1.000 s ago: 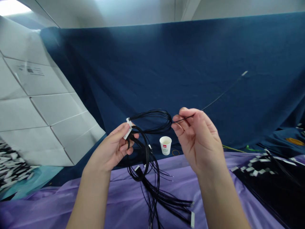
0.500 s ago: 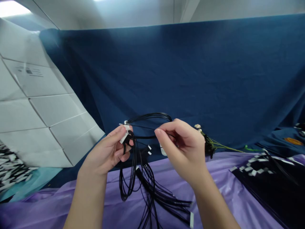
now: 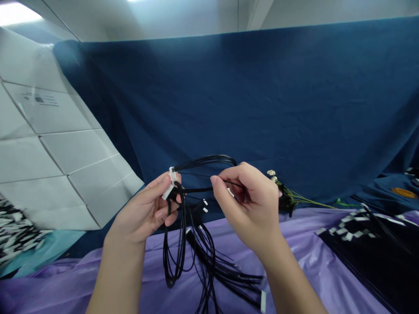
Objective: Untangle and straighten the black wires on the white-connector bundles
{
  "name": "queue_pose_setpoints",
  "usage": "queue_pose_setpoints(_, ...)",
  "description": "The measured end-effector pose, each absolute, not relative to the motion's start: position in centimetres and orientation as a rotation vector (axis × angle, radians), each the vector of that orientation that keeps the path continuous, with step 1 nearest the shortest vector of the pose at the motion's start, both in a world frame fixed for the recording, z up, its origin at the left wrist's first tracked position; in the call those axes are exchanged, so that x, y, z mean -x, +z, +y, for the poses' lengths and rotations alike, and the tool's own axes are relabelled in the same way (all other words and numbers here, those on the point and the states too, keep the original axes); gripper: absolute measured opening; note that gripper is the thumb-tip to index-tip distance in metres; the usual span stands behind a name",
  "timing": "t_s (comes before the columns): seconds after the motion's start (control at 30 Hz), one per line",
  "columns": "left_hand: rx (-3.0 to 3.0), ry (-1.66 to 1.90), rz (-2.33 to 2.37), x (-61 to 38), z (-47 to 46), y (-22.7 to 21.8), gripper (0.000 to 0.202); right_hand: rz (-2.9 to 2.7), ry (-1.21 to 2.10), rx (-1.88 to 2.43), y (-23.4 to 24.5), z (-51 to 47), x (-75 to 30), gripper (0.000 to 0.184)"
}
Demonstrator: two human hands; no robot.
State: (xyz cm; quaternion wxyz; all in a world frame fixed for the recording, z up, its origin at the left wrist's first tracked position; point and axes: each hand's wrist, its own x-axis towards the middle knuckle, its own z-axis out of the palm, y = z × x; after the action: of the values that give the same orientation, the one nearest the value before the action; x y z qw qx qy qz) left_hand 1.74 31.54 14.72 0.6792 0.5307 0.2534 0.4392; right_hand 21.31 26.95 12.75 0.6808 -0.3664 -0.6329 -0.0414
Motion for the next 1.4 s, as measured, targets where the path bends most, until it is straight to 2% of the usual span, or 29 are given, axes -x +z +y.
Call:
queue_pose_setpoints(0.23, -1.181, 0.995, 0.557, -1.7, 31.5, 14.6, 0.034, -1.447, -0.112, 0.783, 12.7, 27.2, -21.4, 0.014)
queue_pose_setpoints(0.5, -1.199, 0.959, 0.565, -1.5, 31.6, 14.6, 0.029, -1.609, -0.423, 0.652, 13.1, 27.1, -21.8, 0.010)
queue_pose_setpoints(0.63, -1.269, 0.968, 0.610, -1.7, 31.6, 14.5, 0.023, -1.597, -0.389, 0.779, 13.1, 27.1, -21.6, 0.007)
queue_pose_setpoints(0.93, -1.405, 0.924, 0.672, -2.4, 31.1, 14.4, 0.025, -1.555, -0.176, 0.949, 12.7, 27.2, -20.4, 0.010)
queue_pose_setpoints(1.4, -1.499, 0.867, 0.748, -2.3, 31.2, 14.4, 0.025, -1.670, -0.207, 0.916, 12.7, 27.0, -20.6, 0.012)
